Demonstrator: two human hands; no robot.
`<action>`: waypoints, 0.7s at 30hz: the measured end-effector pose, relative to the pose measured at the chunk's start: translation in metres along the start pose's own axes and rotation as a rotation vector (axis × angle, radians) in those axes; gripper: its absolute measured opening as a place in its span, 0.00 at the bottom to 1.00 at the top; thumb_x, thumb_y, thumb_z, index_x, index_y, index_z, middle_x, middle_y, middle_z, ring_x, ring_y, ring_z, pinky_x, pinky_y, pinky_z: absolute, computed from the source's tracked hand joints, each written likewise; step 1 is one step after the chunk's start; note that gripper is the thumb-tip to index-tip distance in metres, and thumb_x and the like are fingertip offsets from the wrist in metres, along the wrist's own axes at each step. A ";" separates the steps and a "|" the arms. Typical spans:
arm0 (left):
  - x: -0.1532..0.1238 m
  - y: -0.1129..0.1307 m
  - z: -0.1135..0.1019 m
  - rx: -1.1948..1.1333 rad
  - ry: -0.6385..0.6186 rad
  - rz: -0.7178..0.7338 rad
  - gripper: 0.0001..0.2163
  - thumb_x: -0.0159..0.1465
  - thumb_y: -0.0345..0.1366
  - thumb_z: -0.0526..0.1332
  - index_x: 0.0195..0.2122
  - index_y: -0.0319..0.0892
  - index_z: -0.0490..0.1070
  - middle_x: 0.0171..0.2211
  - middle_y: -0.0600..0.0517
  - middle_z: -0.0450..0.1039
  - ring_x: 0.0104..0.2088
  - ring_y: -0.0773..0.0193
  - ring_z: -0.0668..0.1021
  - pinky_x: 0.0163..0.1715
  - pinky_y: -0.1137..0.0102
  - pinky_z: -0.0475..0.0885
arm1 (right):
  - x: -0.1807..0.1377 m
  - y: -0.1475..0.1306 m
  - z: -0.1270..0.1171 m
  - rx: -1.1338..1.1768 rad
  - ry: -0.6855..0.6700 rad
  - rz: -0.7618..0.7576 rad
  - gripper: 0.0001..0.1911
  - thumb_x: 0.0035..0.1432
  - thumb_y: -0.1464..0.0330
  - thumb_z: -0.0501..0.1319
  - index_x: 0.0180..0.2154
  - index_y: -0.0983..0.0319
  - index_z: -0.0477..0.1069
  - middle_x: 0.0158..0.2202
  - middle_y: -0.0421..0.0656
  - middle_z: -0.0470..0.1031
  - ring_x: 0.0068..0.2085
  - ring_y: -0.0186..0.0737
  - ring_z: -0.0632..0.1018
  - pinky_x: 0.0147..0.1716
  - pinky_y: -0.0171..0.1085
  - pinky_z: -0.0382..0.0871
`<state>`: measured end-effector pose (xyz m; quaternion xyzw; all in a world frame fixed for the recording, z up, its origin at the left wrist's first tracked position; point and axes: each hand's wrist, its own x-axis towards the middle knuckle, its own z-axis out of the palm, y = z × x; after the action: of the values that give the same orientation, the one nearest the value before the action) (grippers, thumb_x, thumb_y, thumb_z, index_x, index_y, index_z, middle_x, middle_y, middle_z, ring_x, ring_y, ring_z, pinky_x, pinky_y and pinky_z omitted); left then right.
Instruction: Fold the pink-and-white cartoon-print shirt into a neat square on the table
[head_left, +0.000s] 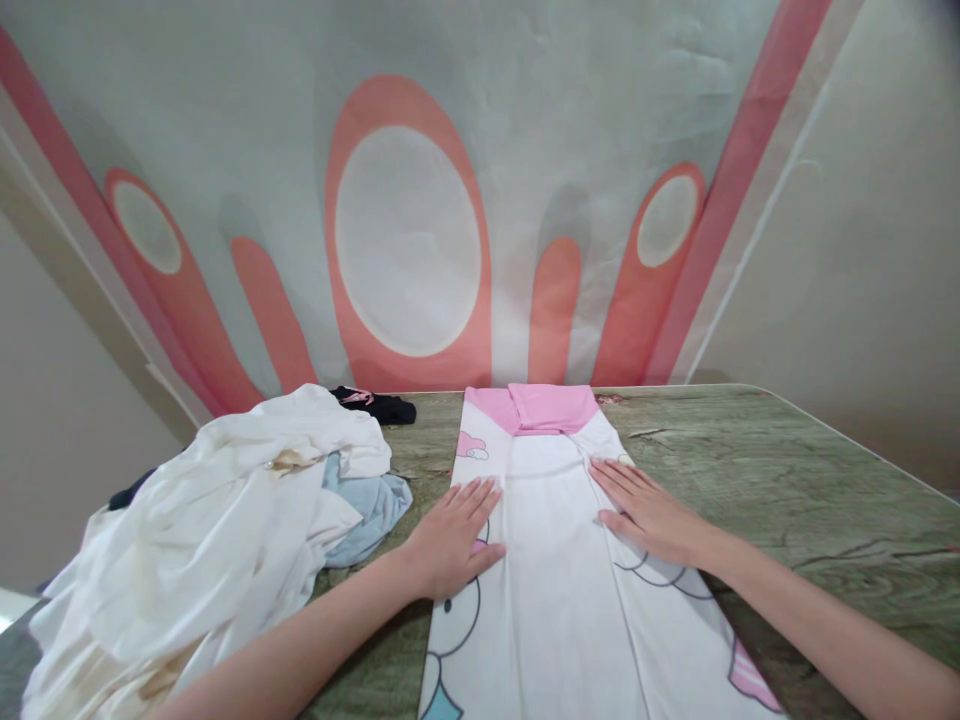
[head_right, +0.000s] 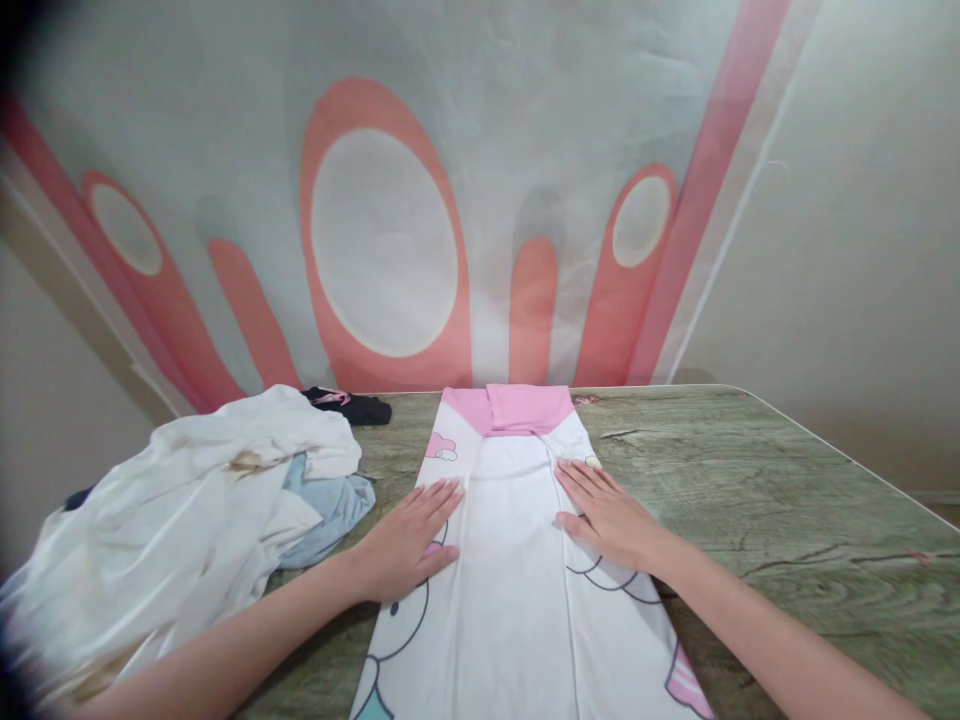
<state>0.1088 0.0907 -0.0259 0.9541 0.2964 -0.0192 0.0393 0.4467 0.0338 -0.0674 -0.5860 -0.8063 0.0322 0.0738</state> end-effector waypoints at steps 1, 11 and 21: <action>0.003 -0.002 0.000 0.004 0.004 -0.005 0.30 0.65 0.52 0.40 0.64 0.41 0.39 0.64 0.45 0.37 0.63 0.56 0.44 0.59 0.58 0.43 | 0.004 0.003 0.000 -0.003 -0.004 0.000 0.34 0.61 0.51 0.42 0.63 0.59 0.43 0.65 0.42 0.43 0.63 0.44 0.47 0.61 0.47 0.41; 0.018 -0.014 -0.003 0.024 0.003 -0.005 0.29 0.66 0.52 0.41 0.64 0.40 0.41 0.64 0.44 0.38 0.63 0.55 0.45 0.59 0.56 0.43 | 0.013 0.015 -0.002 -0.017 -0.031 0.042 0.33 0.61 0.50 0.40 0.63 0.59 0.42 0.65 0.42 0.43 0.64 0.44 0.45 0.61 0.48 0.40; -0.063 0.019 -0.016 -0.106 -0.054 0.152 0.28 0.65 0.50 0.47 0.63 0.46 0.43 0.64 0.46 0.37 0.63 0.51 0.45 0.59 0.54 0.46 | -0.080 -0.021 -0.018 0.111 -0.085 -0.043 0.32 0.60 0.54 0.48 0.63 0.51 0.39 0.64 0.38 0.42 0.63 0.46 0.46 0.60 0.53 0.43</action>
<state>0.0682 0.0412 -0.0055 0.9695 0.2228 -0.0261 0.0991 0.4536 -0.0499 -0.0535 -0.5619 -0.8179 0.1003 0.0726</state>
